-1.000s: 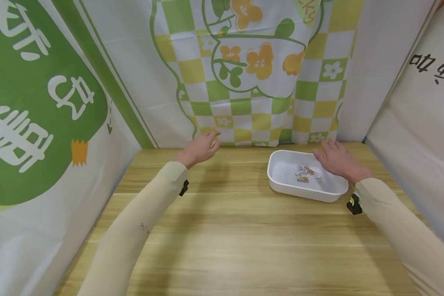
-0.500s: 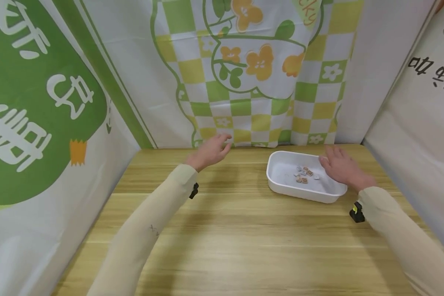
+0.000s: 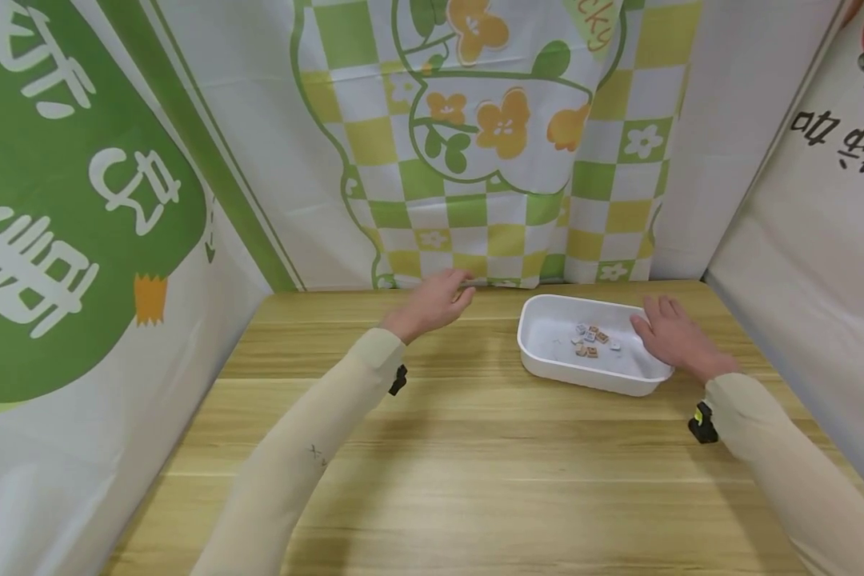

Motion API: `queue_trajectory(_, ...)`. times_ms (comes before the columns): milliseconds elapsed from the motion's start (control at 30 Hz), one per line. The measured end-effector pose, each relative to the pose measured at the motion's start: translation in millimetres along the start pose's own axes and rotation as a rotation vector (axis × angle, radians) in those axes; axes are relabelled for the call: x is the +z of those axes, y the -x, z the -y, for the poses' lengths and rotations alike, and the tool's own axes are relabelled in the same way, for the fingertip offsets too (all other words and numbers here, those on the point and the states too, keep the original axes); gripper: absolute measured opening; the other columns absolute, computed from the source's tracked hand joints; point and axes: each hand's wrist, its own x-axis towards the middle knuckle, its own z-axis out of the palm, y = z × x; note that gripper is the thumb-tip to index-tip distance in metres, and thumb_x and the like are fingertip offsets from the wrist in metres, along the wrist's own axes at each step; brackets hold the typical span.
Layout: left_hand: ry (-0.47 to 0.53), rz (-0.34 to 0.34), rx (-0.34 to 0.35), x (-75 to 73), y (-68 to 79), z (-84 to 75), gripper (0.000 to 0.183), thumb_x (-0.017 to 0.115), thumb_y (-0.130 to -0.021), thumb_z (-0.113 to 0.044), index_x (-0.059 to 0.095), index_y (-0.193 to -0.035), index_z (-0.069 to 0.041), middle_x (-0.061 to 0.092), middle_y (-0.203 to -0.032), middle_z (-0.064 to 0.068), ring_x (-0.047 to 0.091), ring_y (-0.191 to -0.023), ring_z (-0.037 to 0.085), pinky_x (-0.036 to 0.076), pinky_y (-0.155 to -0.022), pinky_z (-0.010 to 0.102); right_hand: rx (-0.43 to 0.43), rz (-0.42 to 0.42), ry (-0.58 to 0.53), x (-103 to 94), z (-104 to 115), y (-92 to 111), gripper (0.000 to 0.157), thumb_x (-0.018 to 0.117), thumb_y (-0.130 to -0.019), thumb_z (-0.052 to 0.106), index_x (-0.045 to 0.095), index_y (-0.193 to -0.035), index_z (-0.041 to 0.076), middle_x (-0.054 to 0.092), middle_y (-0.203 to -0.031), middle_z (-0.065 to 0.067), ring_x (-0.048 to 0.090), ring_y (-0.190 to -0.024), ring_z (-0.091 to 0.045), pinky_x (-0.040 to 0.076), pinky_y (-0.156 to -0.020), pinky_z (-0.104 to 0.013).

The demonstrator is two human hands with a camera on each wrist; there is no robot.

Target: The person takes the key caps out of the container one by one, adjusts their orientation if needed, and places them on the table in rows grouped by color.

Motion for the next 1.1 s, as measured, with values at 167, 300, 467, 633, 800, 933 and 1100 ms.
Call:
queue_trajectory(167, -0.005, -0.004, 0.005, 10.4, -3.4, -6.2, 0.048, 0.033, -0.106, -0.035, 0.044, -0.143, -0.007, 0.053, -0.142, 0.012, 0.056, -0.124, 0.023, 0.046, -0.105, 0.037, 0.012, 0.013, 0.012, 4.4, -5.3, 1.2, 0.066, 0.020, -0.107, 0.033, 0.020, -0.141, -0.024, 0.014, -0.142, -0.054, 0.015, -0.132, -0.067, 0.016, -0.111, -0.069)
queue_trajectory(300, 0.008, -0.012, 0.017, 17.8, -5.9, -9.5, 0.045, 0.033, -0.106, -0.033, 0.045, -0.141, -0.007, 0.054, -0.141, 0.013, 0.054, -0.127, 0.025, 0.044, -0.108, 0.038, 0.024, 0.019, 0.019, 6.4, -8.4, 2.2, 0.065, 0.021, -0.107, 0.032, 0.020, -0.142, -0.023, 0.013, -0.142, -0.054, 0.015, -0.132, -0.067, 0.017, -0.111, -0.069)
queue_trajectory(467, -0.012, -0.029, 0.028, 26.4, -10.9, -12.9, 0.046, 0.032, -0.106, -0.033, 0.047, -0.141, -0.007, 0.053, -0.143, 0.010, 0.051, -0.132, 0.024, 0.040, -0.112, 0.037, 0.059, 0.042, 0.018, 7.7, -11.5, 3.8, 0.068, 0.018, -0.107, 0.036, 0.016, -0.143, -0.023, 0.007, -0.145, -0.052, 0.010, -0.135, -0.066, 0.015, -0.111, -0.070)
queue_trajectory(633, -0.027, -0.033, 0.039, 34.6, -16.2, -19.8, 0.044, 0.034, -0.105, -0.031, 0.050, -0.139, -0.009, 0.056, -0.139, 0.008, 0.054, -0.127, 0.021, 0.045, -0.106, 0.035, 0.065, 0.026, 0.018, 9.0, -13.5, 6.8, 0.066, 0.020, -0.107, 0.033, 0.015, -0.141, -0.024, 0.005, -0.144, -0.053, 0.008, -0.134, -0.067, 0.015, -0.110, -0.072)
queue_trajectory(800, -0.039, -0.035, 0.053, 41.0, -20.3, -29.5, 0.043, 0.033, -0.105, -0.030, 0.051, -0.138, -0.010, 0.056, -0.140, 0.006, 0.053, -0.130, 0.020, 0.045, -0.106, 0.033, 0.031, 0.000, 0.048, 13.0, -16.4, 8.1, 0.062, 0.022, -0.106, 0.026, 0.018, -0.137, -0.028, 0.009, -0.142, -0.055, 0.011, -0.133, -0.066, 0.016, -0.111, -0.069)
queue_trajectory(933, -0.039, -0.039, 0.074, 48.0, -24.0, -35.8, 0.042, 0.033, -0.105, -0.029, 0.052, -0.137, -0.009, 0.057, -0.139, 0.007, 0.054, -0.129, 0.020, 0.045, -0.106, 0.033, 0.028, 0.007, 0.055, 16.2, -19.4, 7.9, 0.062, 0.021, -0.105, 0.024, 0.018, -0.135, -0.030, 0.009, -0.142, -0.055, 0.010, -0.135, -0.065, 0.014, -0.114, -0.066)
queue_trajectory(1100, -0.049, -0.065, 0.117, 57.6, -27.8, -42.7, 0.038, 0.035, -0.105, -0.028, 0.056, -0.131, -0.011, 0.062, -0.128, 0.004, 0.059, -0.119, 0.017, 0.048, -0.100, 0.030, 0.043, 0.047, 0.034, 16.4, -20.4, 8.1, 0.065, 0.019, -0.105, 0.026, 0.014, -0.137, -0.031, 0.003, -0.143, -0.055, 0.005, -0.137, -0.064, 0.009, -0.116, -0.065)
